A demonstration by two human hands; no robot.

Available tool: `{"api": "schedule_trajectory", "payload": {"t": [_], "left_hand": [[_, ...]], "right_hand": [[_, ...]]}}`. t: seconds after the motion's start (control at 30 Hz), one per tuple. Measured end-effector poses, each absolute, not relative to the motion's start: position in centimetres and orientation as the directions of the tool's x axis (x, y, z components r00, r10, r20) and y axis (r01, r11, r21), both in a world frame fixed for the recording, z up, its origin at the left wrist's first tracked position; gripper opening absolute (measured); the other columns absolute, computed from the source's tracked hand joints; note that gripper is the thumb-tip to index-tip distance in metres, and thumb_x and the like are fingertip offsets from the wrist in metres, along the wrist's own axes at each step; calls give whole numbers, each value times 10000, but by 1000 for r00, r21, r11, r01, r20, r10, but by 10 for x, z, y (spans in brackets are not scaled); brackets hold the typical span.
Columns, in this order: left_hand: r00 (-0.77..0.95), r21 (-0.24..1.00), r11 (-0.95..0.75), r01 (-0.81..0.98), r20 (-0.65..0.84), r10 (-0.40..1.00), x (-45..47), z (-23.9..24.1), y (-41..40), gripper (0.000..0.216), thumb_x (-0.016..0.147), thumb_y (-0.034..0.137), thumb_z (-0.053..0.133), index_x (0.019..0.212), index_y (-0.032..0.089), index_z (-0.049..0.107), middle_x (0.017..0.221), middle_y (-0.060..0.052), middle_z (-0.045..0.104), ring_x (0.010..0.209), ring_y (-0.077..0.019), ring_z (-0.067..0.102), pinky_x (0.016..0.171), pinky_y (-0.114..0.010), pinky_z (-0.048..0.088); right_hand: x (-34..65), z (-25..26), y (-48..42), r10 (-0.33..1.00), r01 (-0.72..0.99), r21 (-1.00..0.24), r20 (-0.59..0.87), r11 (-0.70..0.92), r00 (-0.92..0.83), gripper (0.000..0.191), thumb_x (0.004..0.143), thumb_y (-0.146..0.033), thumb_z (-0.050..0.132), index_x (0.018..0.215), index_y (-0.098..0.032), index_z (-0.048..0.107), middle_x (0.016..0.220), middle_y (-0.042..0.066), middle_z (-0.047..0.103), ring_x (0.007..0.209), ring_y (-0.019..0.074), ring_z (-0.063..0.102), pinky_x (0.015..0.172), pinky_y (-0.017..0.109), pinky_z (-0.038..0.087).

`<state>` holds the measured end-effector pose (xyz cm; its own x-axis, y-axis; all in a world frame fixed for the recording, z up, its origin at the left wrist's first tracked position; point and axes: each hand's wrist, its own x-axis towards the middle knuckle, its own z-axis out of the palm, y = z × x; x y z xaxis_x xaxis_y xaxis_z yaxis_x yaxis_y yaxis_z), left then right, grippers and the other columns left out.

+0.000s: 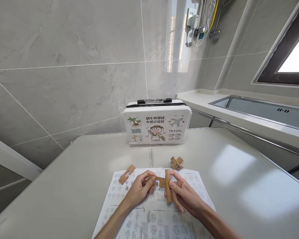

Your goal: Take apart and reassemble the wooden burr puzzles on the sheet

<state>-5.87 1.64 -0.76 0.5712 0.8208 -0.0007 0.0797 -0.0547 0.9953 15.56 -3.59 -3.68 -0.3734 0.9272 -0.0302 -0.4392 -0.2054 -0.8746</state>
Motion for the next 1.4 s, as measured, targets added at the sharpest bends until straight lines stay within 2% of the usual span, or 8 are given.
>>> {"api": "schedule_trajectory", "payload": {"t": [0.07,0.13,0.33,0.7,0.83,1.0,1.3,1.4], "left_hand": [[567,996,-53,76,1,824,-59,-7,17,374,1026,554,592,979,183,599,585,70,476,533,-108,385,549,-247,292],[566,996,-52,68,4,824,-60,-7,16,381,1021,562,595,977,184,601,584,71,476,523,-105,370,539,-246,277],[577,998,-42,43,9,816,-60,-7,16,391,1016,577,594,968,189,592,589,71,472,525,-102,359,538,-245,275],[569,998,-25,51,-8,822,-58,-7,19,389,1016,572,601,949,190,581,565,82,450,497,-91,339,509,-240,253],[567,999,-19,45,-10,824,-58,-6,19,398,1017,581,593,961,188,577,567,78,451,497,-91,336,501,-239,242],[558,999,-7,44,-19,830,-59,-9,20,402,1024,585,579,980,185,580,551,85,426,491,-90,311,497,-237,233],[521,999,6,42,-27,853,-59,-11,20,390,1017,579,594,961,193,581,552,92,411,479,-84,311,473,-216,250],[508,999,3,33,-19,861,-59,-11,19,408,1006,603,595,946,201,566,558,95,404,477,-83,307,463,-209,249]], "right_hand": [[156,-34,-36,916,-431,-869,-59,-243,-397,576,988,-599,661,1363,-229,428,666,-18,740,335,95,538,336,157,289],[157,-32,-36,907,-423,-868,-72,-262,-416,588,975,-611,672,1354,-234,429,802,26,778,350,92,573,318,152,284],[158,-34,-37,899,-410,-873,-67,-263,-433,530,992,-595,655,1319,-233,448,763,7,763,306,75,529,304,145,275],[156,-29,-38,918,-422,-875,-60,-236,-391,506,967,-621,670,1241,-257,449,917,24,788,279,38,490,315,145,289],[158,-29,-37,915,-412,-877,-73,-248,-396,505,984,-598,656,1295,-259,447,971,40,786,316,56,547,306,148,286],[160,-25,-37,914,-386,-889,-83,-248,-397,598,971,-594,682,1393,-270,408,989,50,769,378,90,604,323,170,311],[160,-20,-40,940,-299,-942,-42,-150,-339,485,1054,-570,561,1407,-260,442,897,5,751,347,20,382,493,230,355],[159,-22,-39,945,-296,-946,-31,-133,-326,476,1049,-572,569,1388,-256,459,923,12,748,367,30,393,507,239,351]]}}
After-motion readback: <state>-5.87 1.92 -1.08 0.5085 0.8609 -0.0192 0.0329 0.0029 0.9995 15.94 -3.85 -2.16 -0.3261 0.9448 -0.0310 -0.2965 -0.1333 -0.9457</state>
